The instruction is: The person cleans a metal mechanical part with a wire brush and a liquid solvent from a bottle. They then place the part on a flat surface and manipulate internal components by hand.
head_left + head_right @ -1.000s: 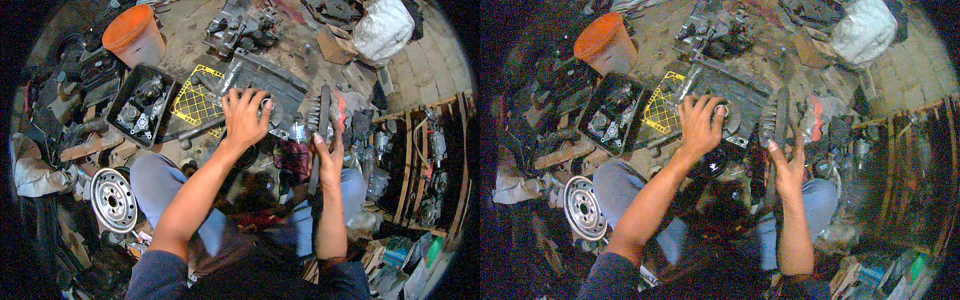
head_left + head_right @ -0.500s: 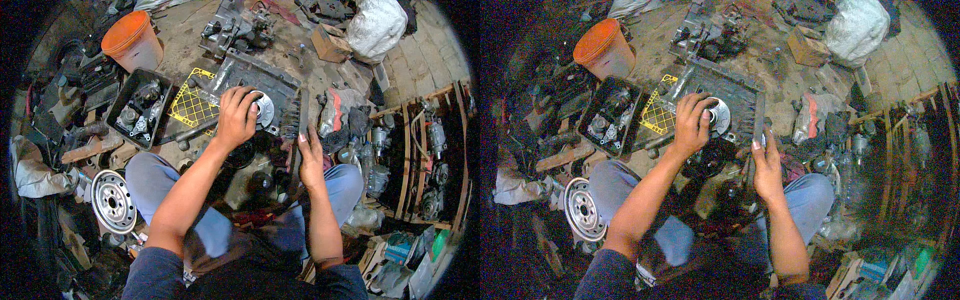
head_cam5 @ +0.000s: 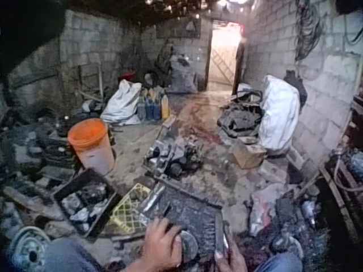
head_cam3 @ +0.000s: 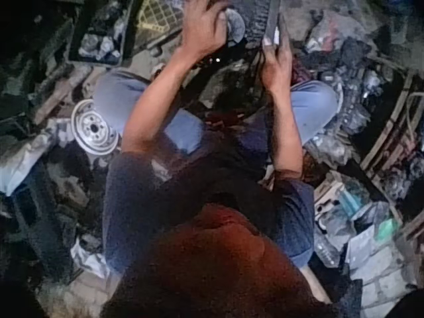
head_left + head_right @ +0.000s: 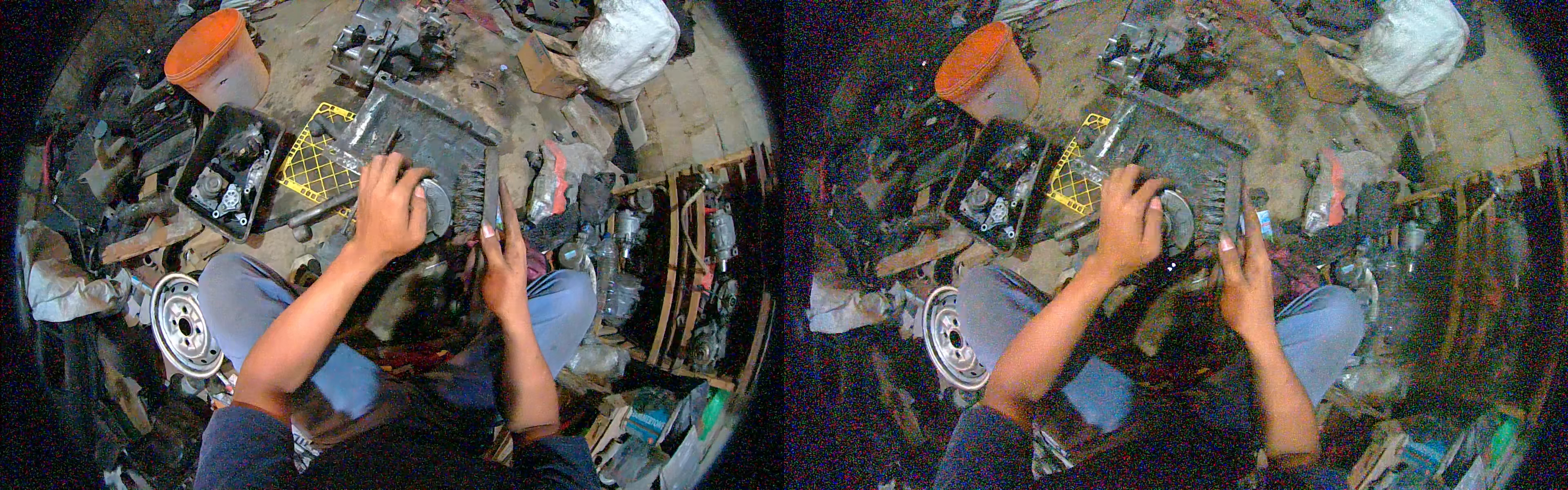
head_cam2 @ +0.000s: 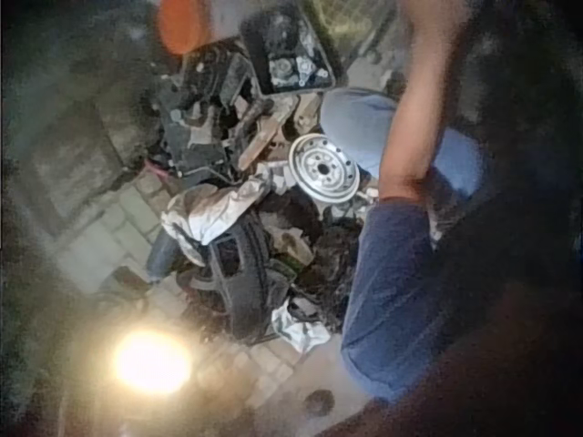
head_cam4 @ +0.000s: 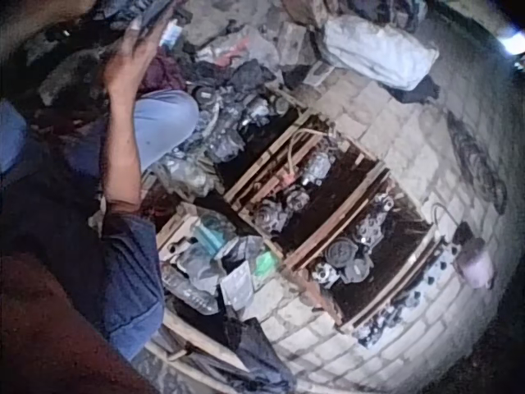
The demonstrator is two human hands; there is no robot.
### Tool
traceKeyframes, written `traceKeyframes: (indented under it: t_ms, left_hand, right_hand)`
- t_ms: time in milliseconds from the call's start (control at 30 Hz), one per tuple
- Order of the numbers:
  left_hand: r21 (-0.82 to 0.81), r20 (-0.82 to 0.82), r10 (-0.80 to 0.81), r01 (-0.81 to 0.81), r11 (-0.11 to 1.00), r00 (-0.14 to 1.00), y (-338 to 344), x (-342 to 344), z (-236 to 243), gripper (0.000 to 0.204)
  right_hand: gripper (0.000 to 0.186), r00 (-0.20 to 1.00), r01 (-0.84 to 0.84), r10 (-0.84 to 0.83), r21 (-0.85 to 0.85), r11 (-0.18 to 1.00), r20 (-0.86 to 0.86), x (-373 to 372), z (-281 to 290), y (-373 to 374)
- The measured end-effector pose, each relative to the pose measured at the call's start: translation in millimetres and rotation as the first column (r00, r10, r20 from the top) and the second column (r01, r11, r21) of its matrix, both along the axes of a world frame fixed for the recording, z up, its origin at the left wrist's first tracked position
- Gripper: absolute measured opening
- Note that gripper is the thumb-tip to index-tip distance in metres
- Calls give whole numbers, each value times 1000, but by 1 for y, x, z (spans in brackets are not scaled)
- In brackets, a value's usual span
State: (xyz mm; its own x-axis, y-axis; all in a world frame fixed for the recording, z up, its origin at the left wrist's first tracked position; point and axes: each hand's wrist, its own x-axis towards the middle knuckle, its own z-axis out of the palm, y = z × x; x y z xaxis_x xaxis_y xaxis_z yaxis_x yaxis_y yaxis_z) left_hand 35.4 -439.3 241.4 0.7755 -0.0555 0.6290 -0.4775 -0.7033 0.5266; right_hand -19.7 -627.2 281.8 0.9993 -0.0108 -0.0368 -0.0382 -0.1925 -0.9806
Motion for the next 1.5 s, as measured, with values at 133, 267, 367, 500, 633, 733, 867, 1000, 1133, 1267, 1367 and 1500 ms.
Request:
traceKeyframes:
  t_ms: [133,267,367,500,633,733,867,1000,1133,1267,1367,1500]
  left_hand:
    - [6,-10,4,-4,1000,1000,-5,-4,-1,28]
    - [-125,-16,-77,74,989,997,-12,3,-7,26]
    - [-150,-33,-110,104,983,993,-15,9,-8,25]
    - [-174,-45,-105,96,980,993,-20,11,-11,25]
    - [-192,-69,-89,74,979,994,-26,13,-11,25]
    - [-187,-71,-51,37,982,996,-31,14,-10,26]
    - [-178,-108,-21,1,984,994,-37,14,-8,27]
    - [-192,-98,-27,7,981,995,-38,15,-11,27]
    - [-173,-118,2,-22,985,993,-42,17,-6,28]
    - [-119,-70,39,-47,992,997,-43,19,-10,28]
    - [-82,-52,38,-43,996,998,-43,19,-10,29]
    - [-56,-46,-7,4,998,999,-44,13,-8,35]
  right_hand:
    - [63,998,3,-1,36,999,-63,0,8,7]
    - [61,998,56,-56,-24,998,-2,1,1,9]
    - [60,998,67,-66,-78,995,21,-1,1,8]
    - [60,996,82,-76,-159,984,43,-8,9,8]
    - [61,979,115,-44,-358,927,201,-15,3,0]
    - [64,953,109,42,-466,878,302,-24,3,-5]
    - [63,945,67,94,-463,884,314,-28,5,2]
    - [58,944,61,112,-499,865,310,-2,12,17]
    - [56,945,17,123,-421,907,303,27,26,12]
    - [60,900,91,107,-423,902,422,8,7,8]
    - [64,937,145,34,-477,867,347,-24,-3,-5]
    - [58,965,178,-134,-191,965,226,-34,-11,-30]
